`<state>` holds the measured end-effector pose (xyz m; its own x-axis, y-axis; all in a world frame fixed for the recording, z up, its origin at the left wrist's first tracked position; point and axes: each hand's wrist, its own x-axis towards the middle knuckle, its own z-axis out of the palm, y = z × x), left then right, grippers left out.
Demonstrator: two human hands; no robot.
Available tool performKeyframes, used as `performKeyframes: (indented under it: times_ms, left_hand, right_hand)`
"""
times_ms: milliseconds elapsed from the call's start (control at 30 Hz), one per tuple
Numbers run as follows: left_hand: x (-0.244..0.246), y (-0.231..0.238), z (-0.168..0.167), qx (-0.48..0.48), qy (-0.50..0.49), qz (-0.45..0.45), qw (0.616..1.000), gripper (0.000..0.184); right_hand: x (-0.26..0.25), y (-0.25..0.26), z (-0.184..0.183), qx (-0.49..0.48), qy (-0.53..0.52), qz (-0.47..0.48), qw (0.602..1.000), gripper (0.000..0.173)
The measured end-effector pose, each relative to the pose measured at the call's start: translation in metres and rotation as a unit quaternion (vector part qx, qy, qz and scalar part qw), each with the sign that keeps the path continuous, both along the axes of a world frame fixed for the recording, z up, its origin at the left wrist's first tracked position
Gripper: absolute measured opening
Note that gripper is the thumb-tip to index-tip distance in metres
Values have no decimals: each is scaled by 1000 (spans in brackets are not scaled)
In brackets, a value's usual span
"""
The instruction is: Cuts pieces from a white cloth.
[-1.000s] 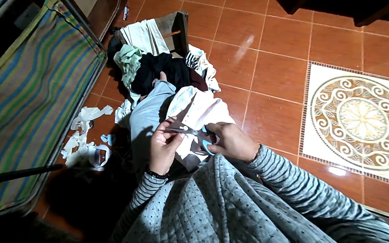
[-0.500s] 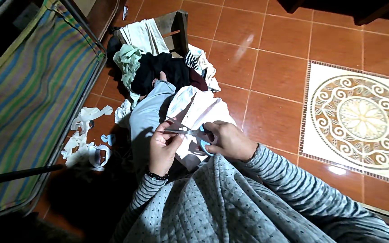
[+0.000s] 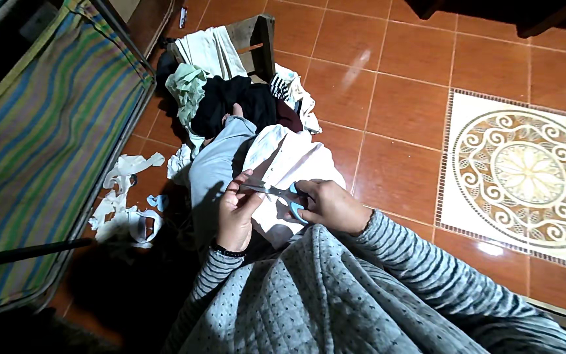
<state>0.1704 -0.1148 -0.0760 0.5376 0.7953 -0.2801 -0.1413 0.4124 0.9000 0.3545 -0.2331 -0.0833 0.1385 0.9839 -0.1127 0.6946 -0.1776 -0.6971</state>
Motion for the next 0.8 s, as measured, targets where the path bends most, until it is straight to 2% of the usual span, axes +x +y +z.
performKeyframes:
  times_ms: [67, 233, 333, 467, 600, 800]
  left_hand:
    - [1, -1, -4, -12, -20, -1, 1000, 48]
    - [2, 0, -5, 29, 0, -6, 1000, 50]
    - [1, 1, -5, 55, 10, -9, 998, 51]
    - [1, 1, -4, 41, 19, 4, 999, 48]
    - [1, 2, -4, 42, 19, 8, 999, 48]
    - [-1, 1, -6, 114, 21, 0, 993, 50]
  right_hand:
    - [0, 0, 2, -2, 5, 5, 1000, 49]
    - [-1, 0, 1, 11, 2, 12, 1000, 52]
    - [-2, 0, 1, 17, -14, 10, 1000, 46]
    - [-4, 1, -1, 20, -27, -3, 999, 37]
    - [-5, 3, -2, 9, -12, -6, 1000, 35]
    - [-2, 6, -4, -16, 20, 11, 1000, 40]
